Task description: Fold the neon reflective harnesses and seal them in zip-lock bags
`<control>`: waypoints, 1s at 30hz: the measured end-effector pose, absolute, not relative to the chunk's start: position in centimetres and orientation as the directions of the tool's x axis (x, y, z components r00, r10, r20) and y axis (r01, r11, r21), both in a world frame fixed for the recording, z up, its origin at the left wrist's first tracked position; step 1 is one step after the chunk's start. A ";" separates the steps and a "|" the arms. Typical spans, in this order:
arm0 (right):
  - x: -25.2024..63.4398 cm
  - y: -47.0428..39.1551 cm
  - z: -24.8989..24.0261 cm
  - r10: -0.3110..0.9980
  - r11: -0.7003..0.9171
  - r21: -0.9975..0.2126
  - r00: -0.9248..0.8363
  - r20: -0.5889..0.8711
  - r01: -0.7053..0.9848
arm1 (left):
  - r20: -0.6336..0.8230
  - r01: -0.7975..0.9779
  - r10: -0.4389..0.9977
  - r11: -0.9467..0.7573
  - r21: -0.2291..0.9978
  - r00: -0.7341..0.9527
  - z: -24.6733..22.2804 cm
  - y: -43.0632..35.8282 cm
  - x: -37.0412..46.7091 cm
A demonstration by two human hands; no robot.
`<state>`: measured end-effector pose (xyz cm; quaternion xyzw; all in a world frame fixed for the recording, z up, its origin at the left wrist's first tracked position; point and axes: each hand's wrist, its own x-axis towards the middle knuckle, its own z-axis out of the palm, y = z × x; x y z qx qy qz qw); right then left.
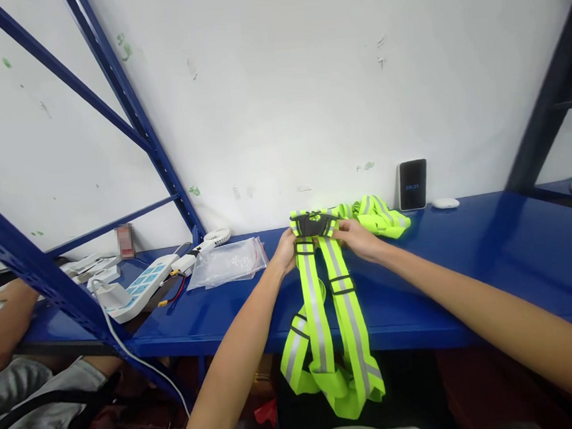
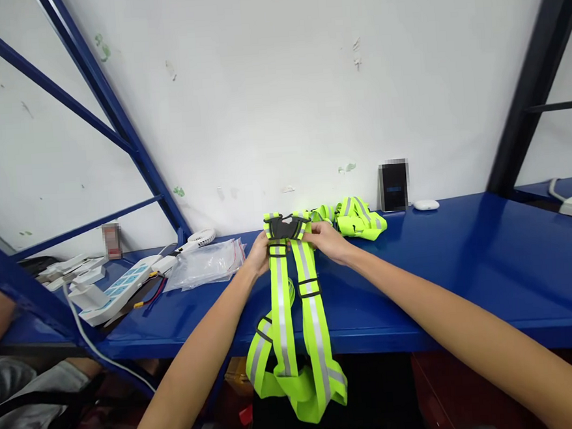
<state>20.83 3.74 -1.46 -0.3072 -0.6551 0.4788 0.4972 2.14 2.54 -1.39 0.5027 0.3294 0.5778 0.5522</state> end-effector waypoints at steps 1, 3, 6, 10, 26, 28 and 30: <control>20.8 3.9 -1.9 0.888 0.349 -0.935 -0.300 0.349 -0.056 | 0.217 -0.273 0.973 -0.187 0.944 0.084 -1.9 2.7 2.4; 20.9 4.1 -2.7 0.901 0.336 -0.942 -0.284 0.329 -0.026 | 0.241 -0.175 0.970 -0.234 0.956 0.021 -2.7 3.1 2.8; 20.8 4.0 -3.5 0.915 0.324 -0.946 -0.258 0.311 0.010 | 0.357 0.076 0.933 -0.352 0.933 -0.054 -3.4 3.3 2.8; 20.7 3.2 -3.2 0.904 0.358 -0.932 -0.226 0.363 -0.063 | 0.513 0.351 0.854 -0.454 0.819 -0.090 -3.7 3.2 2.7; 21.4 1.7 -2.1 0.754 0.651 -0.736 -0.268 0.599 0.185 | 0.377 0.212 0.907 -0.338 0.917 -0.185 -4.2 2.9 3.8; 21.4 1.7 -2.0 0.767 0.628 -0.764 -0.281 0.576 0.147 | 0.393 0.243 0.898 -0.344 0.907 -0.195 -4.4 3.0 3.7; 21.3 1.9 -1.9 0.778 0.610 -0.786 -0.266 0.569 0.102 | 0.444 0.289 0.876 -0.383 0.877 -0.189 -4.3 2.9 3.7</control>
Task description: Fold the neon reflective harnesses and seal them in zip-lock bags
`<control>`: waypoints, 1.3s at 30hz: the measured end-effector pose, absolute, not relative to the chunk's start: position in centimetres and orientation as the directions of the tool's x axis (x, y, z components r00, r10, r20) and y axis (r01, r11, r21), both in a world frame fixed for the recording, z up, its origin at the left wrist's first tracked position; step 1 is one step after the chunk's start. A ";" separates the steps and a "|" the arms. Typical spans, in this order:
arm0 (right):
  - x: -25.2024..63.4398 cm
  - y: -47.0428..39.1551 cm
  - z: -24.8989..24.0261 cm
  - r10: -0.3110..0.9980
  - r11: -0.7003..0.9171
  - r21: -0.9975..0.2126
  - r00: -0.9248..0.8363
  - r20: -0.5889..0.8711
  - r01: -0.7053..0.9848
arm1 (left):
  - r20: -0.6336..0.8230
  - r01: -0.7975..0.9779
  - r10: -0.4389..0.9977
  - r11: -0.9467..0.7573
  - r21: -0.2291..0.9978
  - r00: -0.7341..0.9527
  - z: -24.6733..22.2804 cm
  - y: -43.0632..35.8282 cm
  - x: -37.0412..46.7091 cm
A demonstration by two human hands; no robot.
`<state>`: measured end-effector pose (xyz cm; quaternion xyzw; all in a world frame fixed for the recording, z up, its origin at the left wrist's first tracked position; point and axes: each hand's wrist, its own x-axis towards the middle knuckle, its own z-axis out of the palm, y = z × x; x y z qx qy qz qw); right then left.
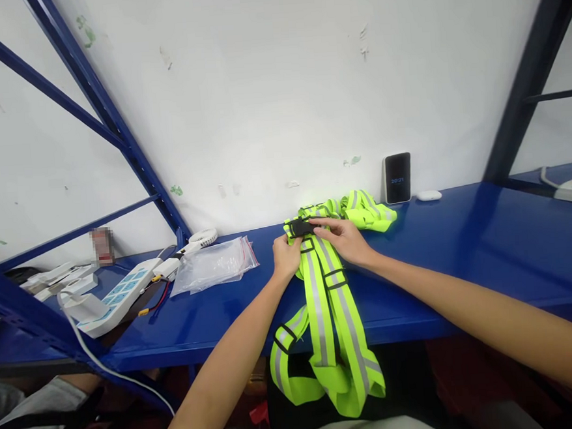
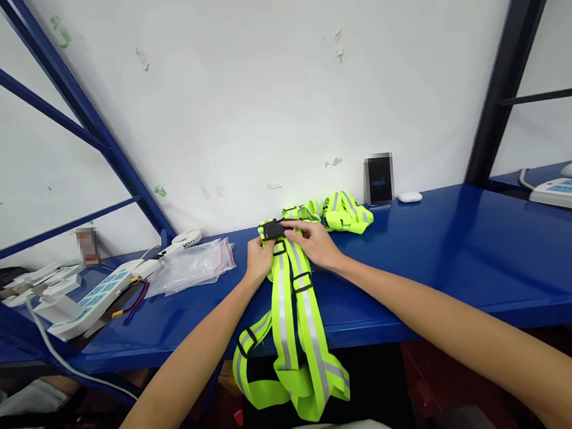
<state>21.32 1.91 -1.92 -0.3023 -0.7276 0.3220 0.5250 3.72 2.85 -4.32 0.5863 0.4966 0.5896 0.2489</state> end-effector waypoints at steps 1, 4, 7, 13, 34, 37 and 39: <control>21.2 2.0 -1.9 0.784 0.598 -0.798 -0.263 0.562 0.077 | 0.476 0.304 0.861 -0.411 0.860 -0.182 -4.2 2.7 3.8; 20.8 2.1 -2.1 0.813 0.527 -0.850 -0.284 0.507 -0.010 | 0.549 0.263 0.822 -0.501 0.824 -0.154 -3.9 2.0 3.9; 20.6 2.2 -2.4 0.846 0.435 -0.894 -0.290 0.448 -0.110 | 0.586 0.087 0.808 -0.580 0.810 -0.063 -3.9 1.7 3.9; 20.7 2.5 -2.6 0.895 0.365 -0.921 -0.221 0.387 -0.135 | 0.459 -0.013 0.888 -0.459 0.888 0.034 -4.3 2.0 4.2; 21.0 3.1 -3.1 0.855 0.464 -0.882 -0.221 0.470 -0.083 | 0.349 -0.191 0.926 -0.320 0.928 0.143 -4.2 2.7 4.0; 20.8 3.3 -3.6 0.855 0.461 -0.884 -0.230 0.465 -0.073 | 0.368 -0.101 0.926 -0.360 0.928 0.082 -4.4 2.7 4.0; 20.7 3.5 -4.0 0.846 0.496 -0.867 -0.197 0.495 -0.048 | 0.362 -0.072 0.928 -0.356 0.932 0.085 -4.4 2.7 4.2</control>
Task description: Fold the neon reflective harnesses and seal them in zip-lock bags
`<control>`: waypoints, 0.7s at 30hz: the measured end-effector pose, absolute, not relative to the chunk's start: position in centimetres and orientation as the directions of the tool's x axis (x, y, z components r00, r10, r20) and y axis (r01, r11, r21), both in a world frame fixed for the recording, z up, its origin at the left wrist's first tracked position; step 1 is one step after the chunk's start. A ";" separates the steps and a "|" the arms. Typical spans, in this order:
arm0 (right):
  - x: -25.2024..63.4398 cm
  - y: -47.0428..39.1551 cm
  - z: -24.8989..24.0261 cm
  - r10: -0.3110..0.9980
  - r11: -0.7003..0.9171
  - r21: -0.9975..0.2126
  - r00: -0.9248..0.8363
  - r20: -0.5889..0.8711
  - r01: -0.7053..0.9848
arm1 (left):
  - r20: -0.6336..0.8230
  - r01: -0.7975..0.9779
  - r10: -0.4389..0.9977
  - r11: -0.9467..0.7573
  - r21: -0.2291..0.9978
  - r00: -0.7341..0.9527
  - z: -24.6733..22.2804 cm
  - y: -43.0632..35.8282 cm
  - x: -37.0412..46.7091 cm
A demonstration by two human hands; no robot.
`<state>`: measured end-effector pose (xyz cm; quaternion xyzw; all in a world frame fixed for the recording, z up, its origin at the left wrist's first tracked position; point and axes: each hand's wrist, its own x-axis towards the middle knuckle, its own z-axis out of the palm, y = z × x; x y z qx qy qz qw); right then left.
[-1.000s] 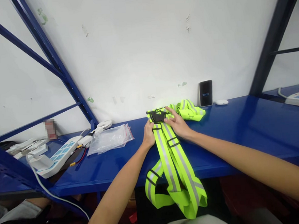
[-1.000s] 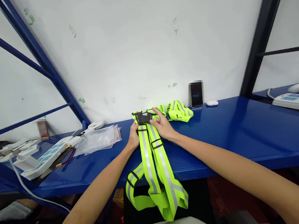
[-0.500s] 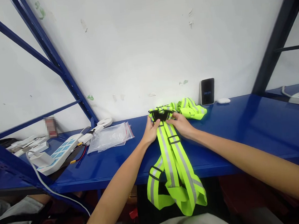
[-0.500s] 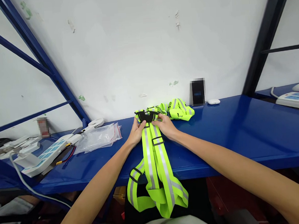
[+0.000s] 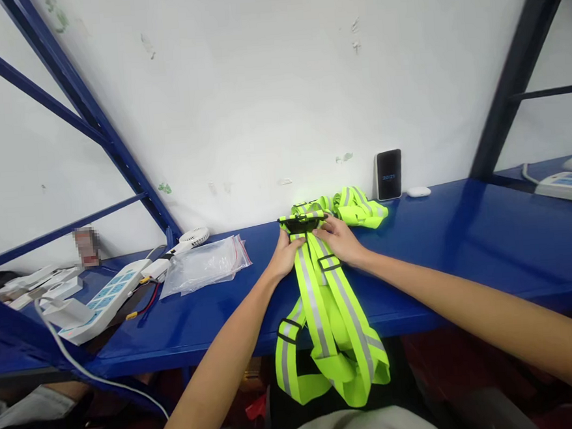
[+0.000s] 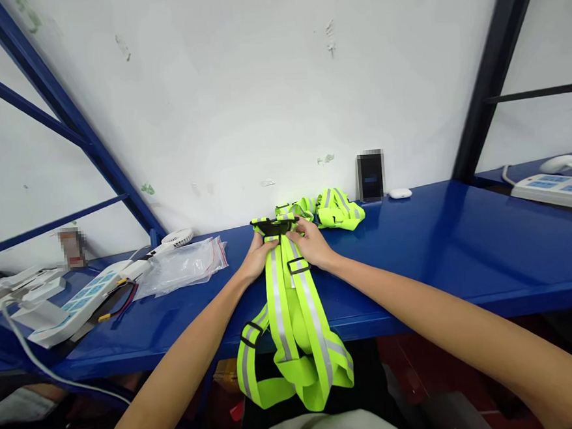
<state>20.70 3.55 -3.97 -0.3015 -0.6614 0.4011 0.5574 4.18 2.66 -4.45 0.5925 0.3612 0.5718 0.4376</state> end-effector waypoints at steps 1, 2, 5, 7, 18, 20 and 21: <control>20.6 3.6 -4.1 0.833 0.529 -0.848 -0.173 0.525 -0.027 | 0.349 -0.087 0.932 -0.341 0.936 0.101 -4.4 2.6 4.3; 20.5 3.7 -4.2 0.815 0.567 -0.824 -0.149 0.560 0.000 | 0.335 -0.113 0.935 -0.323 0.940 0.116 -4.4 2.6 4.4; 20.3 3.5 -4.4 0.746 0.666 -0.740 -0.101 0.658 0.093 | 0.295 -0.184 0.951 -0.274 0.944 0.097 -4.0 2.5 4.6; 20.1 3.2 -4.3 0.703 0.710 -0.691 -0.085 0.706 0.137 | 0.271 -0.197 0.961 -0.254 0.947 0.063 -3.8 2.4 4.5; 20.4 2.8 -4.0 0.657 0.753 -0.644 -0.098 0.747 0.138 | 0.211 -0.271 0.976 -0.191 0.944 0.050 -4.2 2.8 4.7; 20.4 2.8 -4.0 0.670 0.741 -0.667 -0.157 0.725 0.078 | 0.219 -0.281 0.975 -0.205 0.938 0.021 -4.3 3.0 4.6; 20.4 2.7 -3.9 0.686 0.724 -0.688 -0.176 0.706 0.060 | 0.219 -0.291 0.976 -0.206 0.935 0.015 -4.4 3.1 4.6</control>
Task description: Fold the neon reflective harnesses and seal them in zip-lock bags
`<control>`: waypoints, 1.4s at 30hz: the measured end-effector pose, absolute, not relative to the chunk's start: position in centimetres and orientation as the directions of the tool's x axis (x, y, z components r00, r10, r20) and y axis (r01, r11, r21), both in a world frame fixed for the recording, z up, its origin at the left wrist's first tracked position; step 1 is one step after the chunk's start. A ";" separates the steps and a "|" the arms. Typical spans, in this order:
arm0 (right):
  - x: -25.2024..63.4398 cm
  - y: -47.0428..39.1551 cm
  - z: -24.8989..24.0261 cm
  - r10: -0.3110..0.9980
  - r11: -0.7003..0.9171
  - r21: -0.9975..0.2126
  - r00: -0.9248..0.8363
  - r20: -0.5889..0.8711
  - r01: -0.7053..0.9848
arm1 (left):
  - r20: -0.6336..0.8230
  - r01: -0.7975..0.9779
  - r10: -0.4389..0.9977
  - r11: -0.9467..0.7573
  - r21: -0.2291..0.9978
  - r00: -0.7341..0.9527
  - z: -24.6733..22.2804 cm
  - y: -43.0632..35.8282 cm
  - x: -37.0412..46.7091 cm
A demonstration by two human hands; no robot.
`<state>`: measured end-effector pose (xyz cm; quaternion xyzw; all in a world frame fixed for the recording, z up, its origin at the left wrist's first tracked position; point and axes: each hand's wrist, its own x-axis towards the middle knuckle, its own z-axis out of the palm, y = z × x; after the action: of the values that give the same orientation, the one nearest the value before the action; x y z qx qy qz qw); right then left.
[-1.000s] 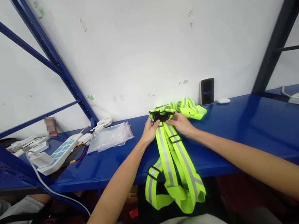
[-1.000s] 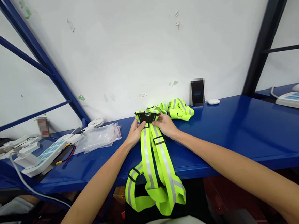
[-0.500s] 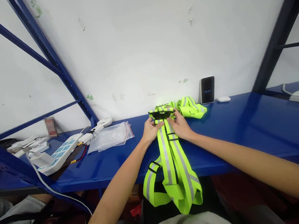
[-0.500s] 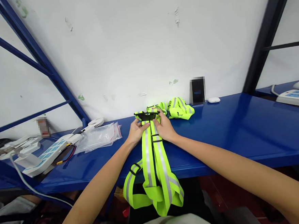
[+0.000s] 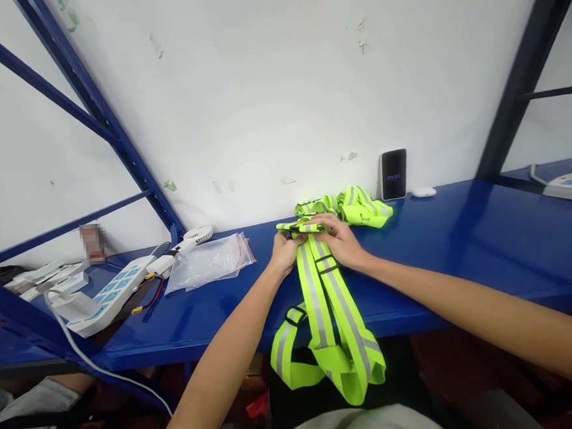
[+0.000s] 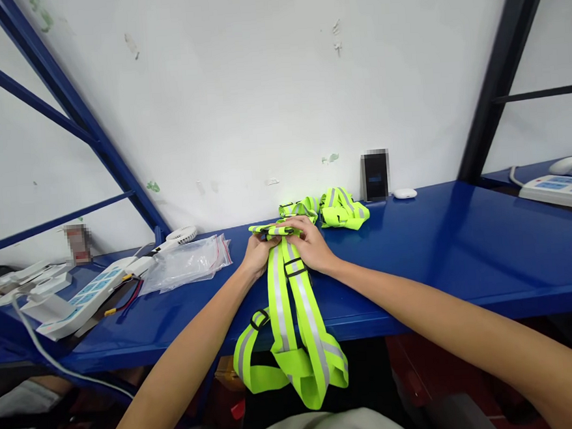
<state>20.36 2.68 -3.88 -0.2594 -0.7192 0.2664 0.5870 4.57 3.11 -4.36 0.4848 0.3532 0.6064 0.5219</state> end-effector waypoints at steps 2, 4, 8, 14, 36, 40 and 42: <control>20.4 2.5 -3.6 0.717 0.688 -0.725 -0.198 0.668 0.043 | 0.223 -0.311 0.975 -0.209 0.927 0.009 -4.3 3.2 4.4; 20.6 2.2 -3.2 0.732 0.666 -0.745 -0.208 0.649 0.019 | 0.231 -0.320 0.973 -0.221 0.921 -0.010 -4.3 3.2 4.3; 20.7 1.7 -2.2 0.764 0.633 -0.773 -0.191 0.616 0.038 | 0.253 -0.307 0.965 -0.260 0.916 -0.061 -4.3 3.2 4.2; 20.4 1.9 -1.9 0.885 0.460 -0.886 -0.107 0.453 0.051 | 0.205 -0.364 0.976 -0.216 0.906 -0.069 -4.3 2.5 4.8; 21.1 2.1 -1.4 0.943 0.275 -0.948 -0.148 0.298 -0.158 | -0.040 -0.069 0.857 0.088 0.994 0.513 -4.4 0.8 5.0; 21.4 2.1 -0.9 0.919 0.250 -0.947 -0.257 0.298 -0.204 | -0.083 -0.074 0.836 0.146 0.987 0.542 -3.9 0.6 4.8; 21.6 2.1 -0.7 0.904 0.228 -0.955 -0.323 0.280 -0.191 | -0.098 -0.067 0.828 0.161 0.985 0.551 -3.5 0.3 4.8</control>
<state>21.64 2.05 -0.70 -0.2960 -0.6024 0.5464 0.5010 4.77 0.34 -3.54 0.5580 0.3410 0.3286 0.6814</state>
